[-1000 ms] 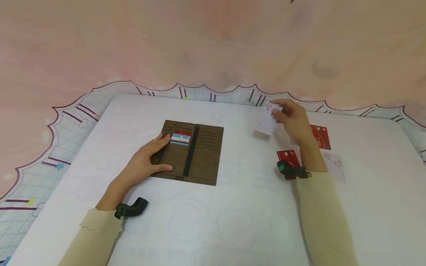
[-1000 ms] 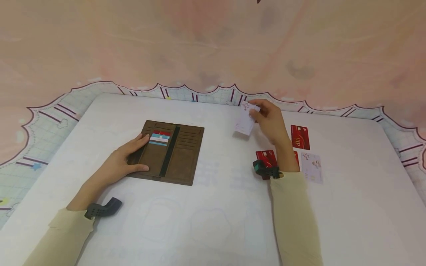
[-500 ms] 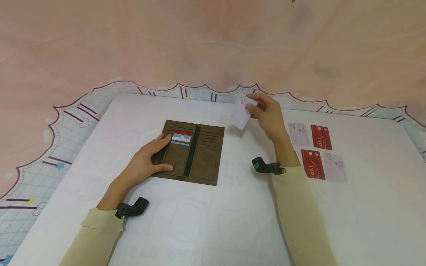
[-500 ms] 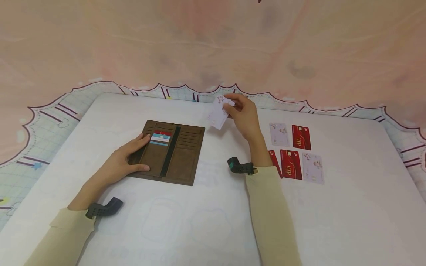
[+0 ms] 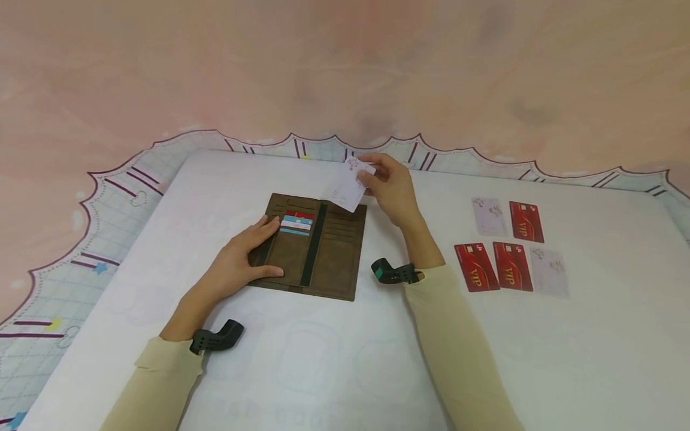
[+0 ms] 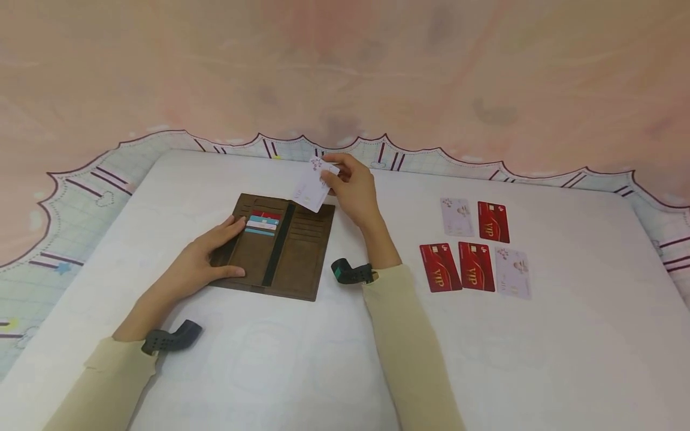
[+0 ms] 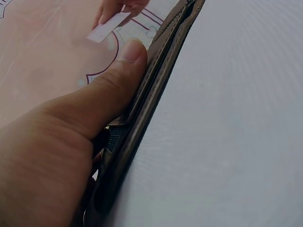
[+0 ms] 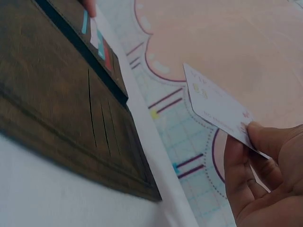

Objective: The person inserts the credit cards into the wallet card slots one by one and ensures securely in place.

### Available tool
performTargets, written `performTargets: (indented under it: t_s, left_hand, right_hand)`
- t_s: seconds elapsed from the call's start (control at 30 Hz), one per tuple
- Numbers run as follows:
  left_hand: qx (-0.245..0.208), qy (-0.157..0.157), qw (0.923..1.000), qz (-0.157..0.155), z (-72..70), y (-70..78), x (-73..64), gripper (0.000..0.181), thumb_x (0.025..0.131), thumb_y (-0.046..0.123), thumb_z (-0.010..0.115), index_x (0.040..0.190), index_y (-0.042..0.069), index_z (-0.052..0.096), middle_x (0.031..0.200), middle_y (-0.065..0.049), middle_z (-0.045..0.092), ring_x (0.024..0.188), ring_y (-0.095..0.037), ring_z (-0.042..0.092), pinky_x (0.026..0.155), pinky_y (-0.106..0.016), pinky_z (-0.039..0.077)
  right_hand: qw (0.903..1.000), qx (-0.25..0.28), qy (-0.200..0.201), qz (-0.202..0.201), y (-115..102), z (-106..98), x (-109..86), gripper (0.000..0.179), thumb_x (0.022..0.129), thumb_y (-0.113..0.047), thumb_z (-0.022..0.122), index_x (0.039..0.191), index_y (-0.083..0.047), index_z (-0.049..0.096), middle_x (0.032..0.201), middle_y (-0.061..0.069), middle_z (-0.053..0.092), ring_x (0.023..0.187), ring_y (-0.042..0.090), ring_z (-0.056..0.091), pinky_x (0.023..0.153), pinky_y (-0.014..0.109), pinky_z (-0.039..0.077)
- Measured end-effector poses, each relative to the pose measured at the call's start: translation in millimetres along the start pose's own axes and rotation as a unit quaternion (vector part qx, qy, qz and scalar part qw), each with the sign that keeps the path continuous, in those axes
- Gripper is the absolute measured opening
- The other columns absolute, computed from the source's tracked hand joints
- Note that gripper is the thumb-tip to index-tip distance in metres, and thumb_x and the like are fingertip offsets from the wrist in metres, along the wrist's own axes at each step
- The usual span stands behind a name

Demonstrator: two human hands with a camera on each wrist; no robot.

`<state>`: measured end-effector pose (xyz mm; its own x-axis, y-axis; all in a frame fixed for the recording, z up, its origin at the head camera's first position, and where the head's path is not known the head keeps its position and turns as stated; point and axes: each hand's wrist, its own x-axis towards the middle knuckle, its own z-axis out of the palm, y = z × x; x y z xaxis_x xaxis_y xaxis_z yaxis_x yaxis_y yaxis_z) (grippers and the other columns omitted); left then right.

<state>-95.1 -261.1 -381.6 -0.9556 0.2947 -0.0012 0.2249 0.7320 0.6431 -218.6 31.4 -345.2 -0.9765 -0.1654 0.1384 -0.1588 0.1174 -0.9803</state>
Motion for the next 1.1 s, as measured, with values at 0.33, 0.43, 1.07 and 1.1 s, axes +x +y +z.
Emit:
performTargets:
  t_s: [0.33, 0.43, 1.07, 1.1]
  left_hand:
    - [-0.004, 0.000, 1.0000, 0.001, -0.6, 1.0, -0.5, 0.094, 0.074, 0.033, 0.082, 0.151, 0.017, 0.030, 0.157, -0.011, 0.019, 0.142, -0.037, 0.017, 0.108, -0.062, 0.018]
    - [-0.004, -0.001, 1.0000, 0.002, -0.5, 1.7, -0.6, 0.094, 0.075, 0.033, 0.082, 0.151, 0.017, 0.030, 0.157, -0.011, 0.020, 0.142, -0.037, 0.017, 0.108, -0.062, 0.018]
    - [-0.002, 0.001, 1.0000, 0.006, -2.6, 3.4, -0.7, 0.094, 0.074, 0.033, 0.083, 0.151, 0.016, 0.032, 0.157, -0.011, 0.021, 0.142, -0.037, 0.018, 0.108, -0.062, 0.018]
    - [-0.002, 0.001, 1.0000, 0.005, -2.6, 3.7, -0.7, 0.094, 0.074, 0.033, 0.082, 0.151, 0.016, 0.031, 0.157, -0.011, 0.020, 0.142, -0.037, 0.018, 0.108, -0.062, 0.018]
  right_hand:
    - [0.9993, 0.033, 0.006, 0.015, 1.1, 35.5, 7.7, 0.028, 0.093, -0.005, 0.062, 0.120, -0.008, 0.061, 0.104, 0.011, 0.065, 0.084, 0.021, 0.063, 0.072, 0.031, 0.057]
    - [0.9984, 0.049, 0.016, 0.024, 4.6, 45.3, 8.7, 0.026, 0.092, -0.003, 0.062, 0.118, -0.006, 0.060, 0.103, 0.012, 0.064, 0.084, 0.021, 0.063, 0.073, 0.031, 0.057]
    - [0.9973, 0.069, 0.001, 0.026, 28.0, 67.0, 5.9, 0.030, 0.091, 0.001, 0.062, 0.120, -0.004, 0.054, 0.103, 0.015, 0.059, 0.085, 0.021, 0.065, 0.071, 0.029, 0.057]
    - [0.9981, 0.055, -0.004, 0.027, 27.9, 67.0, 5.5, 0.031, 0.092, 0.001, 0.062, 0.122, -0.004, 0.054, 0.105, 0.015, 0.058, 0.086, 0.021, 0.065, 0.071, 0.027, 0.056]
